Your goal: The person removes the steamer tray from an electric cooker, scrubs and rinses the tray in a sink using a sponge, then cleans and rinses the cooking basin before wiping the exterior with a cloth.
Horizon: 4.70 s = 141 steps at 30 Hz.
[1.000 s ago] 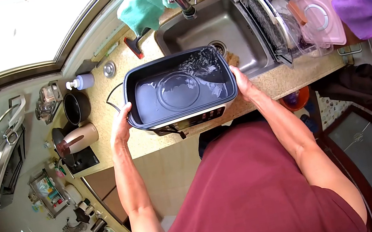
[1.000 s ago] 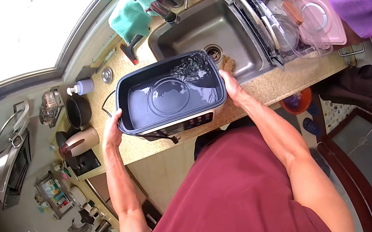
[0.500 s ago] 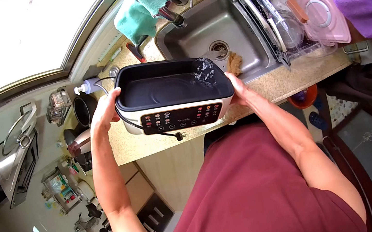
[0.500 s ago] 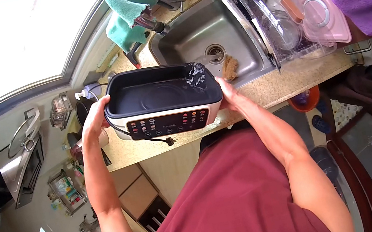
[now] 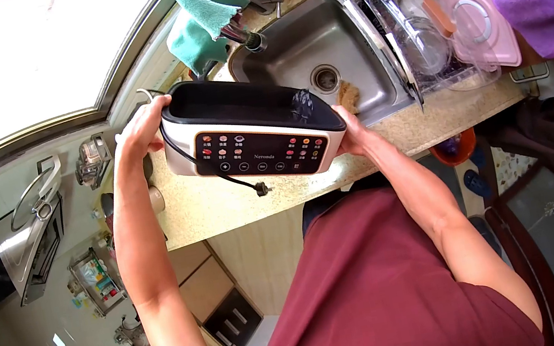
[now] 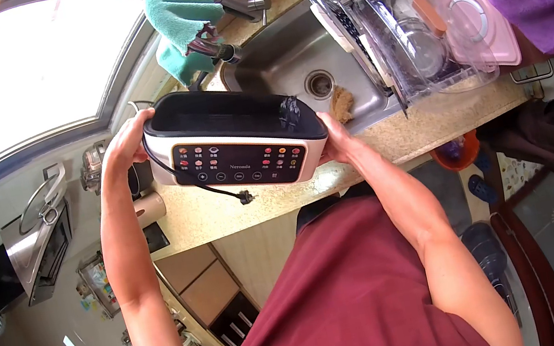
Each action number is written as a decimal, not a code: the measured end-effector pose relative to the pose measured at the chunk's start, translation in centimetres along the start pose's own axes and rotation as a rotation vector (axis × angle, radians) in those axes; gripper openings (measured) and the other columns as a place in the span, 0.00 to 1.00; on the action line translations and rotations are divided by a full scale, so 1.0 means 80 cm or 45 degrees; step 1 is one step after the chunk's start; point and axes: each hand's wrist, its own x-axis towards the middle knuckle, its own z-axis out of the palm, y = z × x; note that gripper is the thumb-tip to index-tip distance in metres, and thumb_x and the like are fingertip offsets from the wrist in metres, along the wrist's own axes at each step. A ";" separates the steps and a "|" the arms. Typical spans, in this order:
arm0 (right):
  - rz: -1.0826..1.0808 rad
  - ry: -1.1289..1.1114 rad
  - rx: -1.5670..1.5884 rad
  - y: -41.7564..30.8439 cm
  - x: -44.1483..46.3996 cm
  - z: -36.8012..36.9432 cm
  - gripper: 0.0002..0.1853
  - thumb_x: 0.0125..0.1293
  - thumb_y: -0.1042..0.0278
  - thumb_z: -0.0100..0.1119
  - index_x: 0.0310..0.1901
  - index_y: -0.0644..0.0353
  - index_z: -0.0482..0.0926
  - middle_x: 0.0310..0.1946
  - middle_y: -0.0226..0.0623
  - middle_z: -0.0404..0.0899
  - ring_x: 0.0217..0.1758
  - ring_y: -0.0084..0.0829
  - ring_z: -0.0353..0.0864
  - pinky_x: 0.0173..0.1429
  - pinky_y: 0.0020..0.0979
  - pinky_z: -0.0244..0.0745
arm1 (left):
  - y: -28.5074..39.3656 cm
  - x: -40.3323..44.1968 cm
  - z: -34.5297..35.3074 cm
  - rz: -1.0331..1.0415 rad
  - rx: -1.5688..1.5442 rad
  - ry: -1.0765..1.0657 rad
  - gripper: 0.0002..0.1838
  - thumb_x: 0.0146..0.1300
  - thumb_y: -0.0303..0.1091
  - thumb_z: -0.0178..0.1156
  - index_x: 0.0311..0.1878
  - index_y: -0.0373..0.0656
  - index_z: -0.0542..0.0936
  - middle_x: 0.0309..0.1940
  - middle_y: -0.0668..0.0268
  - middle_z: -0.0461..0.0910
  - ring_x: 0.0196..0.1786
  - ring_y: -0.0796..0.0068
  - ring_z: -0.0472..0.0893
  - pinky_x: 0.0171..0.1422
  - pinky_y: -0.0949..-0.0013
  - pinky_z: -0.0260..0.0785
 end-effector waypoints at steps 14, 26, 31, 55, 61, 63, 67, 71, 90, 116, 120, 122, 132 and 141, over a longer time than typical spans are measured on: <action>0.160 0.022 -0.287 -0.030 -0.022 -0.003 0.47 0.64 0.25 0.32 0.71 0.56 0.69 0.66 0.53 0.75 0.66 0.57 0.77 0.61 0.69 0.74 | -0.068 0.028 0.032 -0.175 -0.204 -0.023 0.28 0.68 0.60 0.46 0.48 0.43 0.78 0.31 0.65 0.79 0.20 0.72 0.77 0.21 0.69 0.60; 0.099 0.216 -0.353 -0.048 -0.014 0.030 0.43 0.70 0.28 0.26 0.71 0.54 0.71 0.66 0.53 0.75 0.64 0.62 0.77 0.59 0.73 0.72 | -0.132 0.005 0.057 0.069 -0.475 0.104 0.31 0.70 0.64 0.48 0.31 0.42 0.78 0.18 0.68 0.73 0.16 0.76 0.68 0.20 0.69 0.57; -0.010 0.374 -0.535 -0.056 0.014 0.013 0.42 0.72 0.29 0.30 0.66 0.58 0.75 0.59 0.51 0.81 0.60 0.53 0.81 0.59 0.64 0.77 | -0.234 0.038 0.129 0.047 -1.048 -0.050 0.26 0.68 0.64 0.54 0.41 0.49 0.84 0.24 0.73 0.81 0.22 0.83 0.76 0.22 0.76 0.62; -0.677 0.385 -0.638 -0.310 0.178 0.025 0.20 0.79 0.52 0.49 0.55 0.61 0.76 0.50 0.42 0.80 0.48 0.37 0.82 0.52 0.38 0.78 | -0.229 0.095 0.292 0.283 -2.069 -0.224 0.19 0.56 0.24 0.62 0.53 0.32 0.80 0.44 0.60 0.84 0.43 0.71 0.84 0.51 0.68 0.80; -0.624 0.407 -0.649 -0.338 0.249 -0.079 0.19 0.75 0.57 0.55 0.57 0.62 0.74 0.54 0.46 0.78 0.47 0.38 0.81 0.55 0.41 0.79 | -0.224 0.107 0.310 0.370 -2.068 -0.204 0.23 0.56 0.26 0.61 0.57 0.32 0.78 0.48 0.59 0.83 0.47 0.69 0.84 0.56 0.66 0.79; -0.548 0.289 -0.408 -0.350 0.289 -0.145 0.18 0.75 0.58 0.55 0.57 0.62 0.74 0.53 0.45 0.78 0.47 0.37 0.81 0.54 0.39 0.79 | -0.224 0.112 0.315 0.403 -2.088 -0.203 0.24 0.56 0.26 0.61 0.58 0.32 0.77 0.48 0.59 0.83 0.47 0.69 0.84 0.56 0.66 0.79; -1.183 0.288 -1.016 -0.319 0.240 -0.096 0.12 0.73 0.63 0.56 0.49 0.62 0.79 0.41 0.39 0.81 0.39 0.33 0.81 0.44 0.34 0.78 | -0.220 0.116 0.319 0.414 -2.119 -0.223 0.23 0.56 0.26 0.61 0.57 0.32 0.77 0.47 0.59 0.83 0.47 0.69 0.84 0.55 0.66 0.79; -1.566 0.803 -1.956 -0.237 0.127 0.077 0.08 0.69 0.69 0.59 0.36 0.65 0.83 0.24 0.30 0.80 0.26 0.26 0.80 0.32 0.30 0.75 | -0.212 0.124 0.318 0.394 -2.156 -0.282 0.22 0.54 0.23 0.61 0.55 0.33 0.79 0.45 0.61 0.84 0.44 0.72 0.83 0.52 0.68 0.79; -0.438 0.323 -0.428 -0.187 0.136 0.094 0.20 0.75 0.68 0.51 0.60 0.77 0.75 0.59 0.59 0.79 0.64 0.49 0.80 0.66 0.43 0.77 | -0.180 0.140 0.322 0.393 -2.162 -0.491 0.18 0.55 0.24 0.61 0.52 0.35 0.81 0.41 0.62 0.84 0.41 0.72 0.84 0.48 0.68 0.80; -0.145 -0.037 -1.297 -0.089 0.208 0.195 0.16 0.74 0.69 0.51 0.57 0.66 0.80 0.51 0.39 0.84 0.48 0.31 0.86 0.51 0.33 0.83 | -0.186 0.140 0.314 0.375 -2.135 -0.515 0.19 0.53 0.22 0.60 0.51 0.37 0.80 0.38 0.65 0.83 0.35 0.73 0.84 0.43 0.68 0.82; -0.312 0.167 -0.949 -0.063 0.230 0.190 0.13 0.75 0.68 0.51 0.52 0.67 0.81 0.47 0.40 0.85 0.44 0.31 0.87 0.49 0.32 0.84 | -0.185 0.138 0.316 0.398 -2.109 -0.523 0.19 0.52 0.23 0.61 0.51 0.37 0.80 0.37 0.66 0.83 0.36 0.73 0.83 0.44 0.69 0.80; -0.147 0.117 -0.883 -0.046 0.220 0.197 0.11 0.75 0.68 0.52 0.48 0.65 0.81 0.42 0.40 0.86 0.42 0.31 0.87 0.48 0.32 0.83 | -0.186 0.142 0.321 0.416 -2.125 -0.506 0.19 0.52 0.23 0.61 0.50 0.36 0.80 0.37 0.66 0.83 0.35 0.73 0.83 0.44 0.70 0.80; 0.243 -0.035 -1.575 -0.079 0.090 0.171 0.14 0.71 0.63 0.58 0.46 0.64 0.86 0.38 0.36 0.86 0.40 0.25 0.85 0.46 0.27 0.80 | -0.189 0.135 0.319 0.428 -2.130 -0.391 0.21 0.50 0.21 0.59 0.51 0.37 0.81 0.41 0.66 0.84 0.40 0.74 0.83 0.48 0.69 0.79; -0.643 1.038 -1.497 -0.155 0.077 0.079 0.15 0.73 0.66 0.52 0.53 0.65 0.81 0.37 0.45 0.86 0.37 0.31 0.89 0.34 0.32 0.84 | -0.201 0.139 0.315 0.468 -2.054 -0.222 0.19 0.52 0.21 0.59 0.50 0.35 0.81 0.43 0.62 0.85 0.41 0.70 0.84 0.51 0.67 0.80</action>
